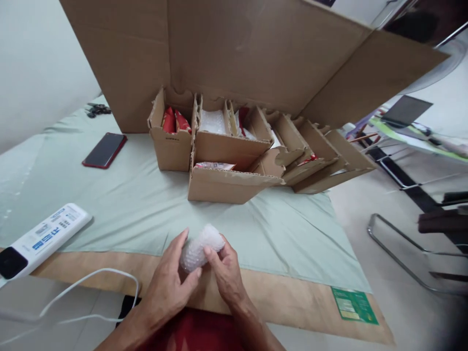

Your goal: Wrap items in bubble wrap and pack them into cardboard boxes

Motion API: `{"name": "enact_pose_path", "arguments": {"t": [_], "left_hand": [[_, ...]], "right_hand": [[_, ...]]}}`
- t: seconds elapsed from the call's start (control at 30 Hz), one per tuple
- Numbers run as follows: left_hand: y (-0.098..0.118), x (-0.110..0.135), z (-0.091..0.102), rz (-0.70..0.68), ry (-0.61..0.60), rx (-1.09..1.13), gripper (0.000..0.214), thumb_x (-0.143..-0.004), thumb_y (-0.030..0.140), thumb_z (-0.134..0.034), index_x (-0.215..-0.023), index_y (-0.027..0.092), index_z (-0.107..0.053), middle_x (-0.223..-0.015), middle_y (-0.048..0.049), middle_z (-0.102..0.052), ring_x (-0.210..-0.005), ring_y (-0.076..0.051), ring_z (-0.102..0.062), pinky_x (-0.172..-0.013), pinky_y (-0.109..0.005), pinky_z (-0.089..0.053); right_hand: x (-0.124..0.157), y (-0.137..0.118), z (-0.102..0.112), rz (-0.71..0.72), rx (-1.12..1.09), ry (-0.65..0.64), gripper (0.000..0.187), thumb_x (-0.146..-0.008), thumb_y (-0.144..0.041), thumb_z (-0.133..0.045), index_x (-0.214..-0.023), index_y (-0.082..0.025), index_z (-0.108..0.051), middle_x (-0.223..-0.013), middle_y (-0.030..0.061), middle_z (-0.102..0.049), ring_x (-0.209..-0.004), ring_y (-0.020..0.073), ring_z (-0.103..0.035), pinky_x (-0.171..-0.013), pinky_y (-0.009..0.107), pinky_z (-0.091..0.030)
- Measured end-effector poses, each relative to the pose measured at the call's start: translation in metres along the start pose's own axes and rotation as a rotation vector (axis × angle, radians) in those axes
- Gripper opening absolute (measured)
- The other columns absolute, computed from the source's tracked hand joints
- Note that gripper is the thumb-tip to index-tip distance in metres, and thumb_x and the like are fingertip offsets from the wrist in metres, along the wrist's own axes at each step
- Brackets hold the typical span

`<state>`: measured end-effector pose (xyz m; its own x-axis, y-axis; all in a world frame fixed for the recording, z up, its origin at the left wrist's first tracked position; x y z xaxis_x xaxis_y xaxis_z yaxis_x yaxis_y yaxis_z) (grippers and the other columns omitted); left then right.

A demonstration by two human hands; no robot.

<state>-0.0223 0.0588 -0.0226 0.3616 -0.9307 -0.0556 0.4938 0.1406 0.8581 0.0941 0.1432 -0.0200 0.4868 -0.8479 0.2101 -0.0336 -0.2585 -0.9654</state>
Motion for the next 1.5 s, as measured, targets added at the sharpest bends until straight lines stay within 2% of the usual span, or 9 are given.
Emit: {"name": "enact_pose_path", "arguments": {"t": [0.17, 0.3, 0.4, 0.53, 0.67, 0.77, 0.9, 1.07, 1.5], "left_hand": [[-0.007, -0.012, -0.008, 0.187, -0.262, 0.250, 0.042, -0.093, 0.030, -0.053, -0.133, 0.019, -0.060, -0.126, -0.0117, -0.071, -0.112, -0.024, -0.070, -0.097, -0.035, -0.057], [0.017, -0.027, -0.010, 0.048, -0.308, 0.177, 0.035, -0.089, 0.025, -0.054, -0.121, 0.021, -0.068, -0.116, -0.0080, -0.075, -0.103, -0.021, -0.071, -0.088, -0.028, -0.057], [0.037, -0.037, -0.014, -0.089, -0.376, 0.159, 0.032, -0.088, 0.023, -0.054, -0.116, 0.023, -0.070, -0.105, -0.0051, -0.076, -0.092, -0.018, -0.072, -0.081, -0.025, -0.057], [0.049, -0.050, -0.012, -0.251, -0.381, 0.232, 0.047, -0.088, 0.046, -0.065, -0.129, 0.025, -0.066, -0.113, -0.0067, -0.075, -0.099, -0.022, -0.073, -0.086, -0.028, -0.059], [0.036, -0.064, -0.006, -0.327, -0.213, 0.168, 0.044, -0.094, 0.039, -0.061, -0.137, 0.029, -0.059, -0.120, -0.0072, -0.074, -0.108, -0.022, -0.073, -0.090, -0.028, -0.060], [0.026, -0.070, -0.013, -0.465, -0.093, 0.069, 0.041, -0.089, 0.024, -0.067, -0.130, 0.029, -0.062, -0.109, -0.0060, -0.077, -0.097, -0.020, -0.075, -0.083, -0.026, -0.061], [0.015, -0.067, -0.035, -0.634, -0.077, 0.037, 0.045, -0.083, 0.015, -0.069, -0.126, 0.026, -0.061, -0.097, -0.0060, -0.078, -0.083, -0.020, -0.074, -0.080, -0.030, -0.062], [-0.001, -0.064, -0.046, -0.485, -0.026, 0.137, 0.030, -0.091, 0.016, -0.057, -0.119, 0.025, -0.064, -0.092, -0.0082, -0.076, -0.079, -0.022, -0.070, -0.076, -0.035, -0.058], [0.013, -0.073, -0.037, -0.590, -0.116, 0.077, 0.038, -0.083, 0.011, -0.065, -0.119, 0.024, -0.062, -0.090, -0.0049, -0.077, -0.077, -0.019, -0.072, -0.074, -0.029, -0.060]], "right_hand": [[0.002, -0.019, 0.021, 0.024, 0.092, -0.154, 0.037, -0.083, -0.051, -0.073, -0.100, -0.018, -0.067, -0.086, 0.0015, -0.063, -0.080, 0.0165, -0.056, -0.075, 0.028, -0.047], [0.000, -0.044, 0.045, 0.040, 0.281, -0.257, 0.059, -0.077, -0.043, -0.078, -0.130, -0.022, -0.061, -0.112, 0.0060, -0.068, -0.101, 0.0214, -0.061, -0.088, 0.032, -0.048], [-0.003, -0.072, 0.059, 0.073, 0.581, -0.288, 0.037, -0.079, -0.028, -0.073, -0.115, -0.022, -0.069, -0.100, 0.0035, -0.070, -0.092, 0.0192, -0.062, -0.084, 0.030, -0.049], [-0.001, -0.144, 0.075, 0.238, 0.782, -0.330, 0.017, -0.081, -0.017, -0.071, -0.097, -0.023, -0.070, -0.090, 0.0019, -0.073, -0.082, 0.0181, -0.067, -0.076, 0.029, -0.052], [-0.004, -0.249, 0.107, 0.620, 0.704, 0.013, 0.023, -0.090, -0.020, -0.068, -0.110, -0.032, -0.069, -0.099, 0.0019, -0.075, -0.086, 0.0198, -0.071, -0.071, 0.029, -0.056], [-0.029, -0.293, 0.117, 0.820, 0.903, 0.290, 0.022, -0.088, -0.024, -0.073, -0.108, -0.031, -0.070, -0.105, 0.0022, -0.073, -0.094, 0.0214, -0.070, -0.078, 0.032, -0.056], [-0.106, -0.276, 0.092, 0.739, 1.497, 0.101, 0.012, -0.090, -0.023, -0.066, -0.098, -0.024, -0.074, -0.102, 0.0051, -0.069, -0.090, 0.0204, -0.066, -0.077, 0.032, -0.052], [-0.168, -0.230, 0.077, 0.376, 1.984, -0.179, 0.016, -0.094, -0.020, -0.060, -0.094, -0.020, -0.076, -0.096, 0.0079, -0.067, -0.077, 0.0180, -0.064, -0.063, 0.028, -0.042], [-0.191, -0.194, 0.061, 0.202, 2.022, -0.497, 0.024, -0.084, -0.004, -0.060, -0.091, -0.018, -0.079, -0.091, 0.0104, -0.080, -0.077, 0.0215, -0.073, -0.061, 0.027, -0.042]]}}
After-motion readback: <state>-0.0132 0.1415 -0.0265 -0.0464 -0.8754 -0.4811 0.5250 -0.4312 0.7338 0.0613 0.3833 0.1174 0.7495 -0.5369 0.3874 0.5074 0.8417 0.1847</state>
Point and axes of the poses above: each hand's wrist, its own x-axis away from the middle knuckle, its own z-axis out of the back of the hand, y = z × x, the point moved 7 cm from there along -x, towards the middle knuckle
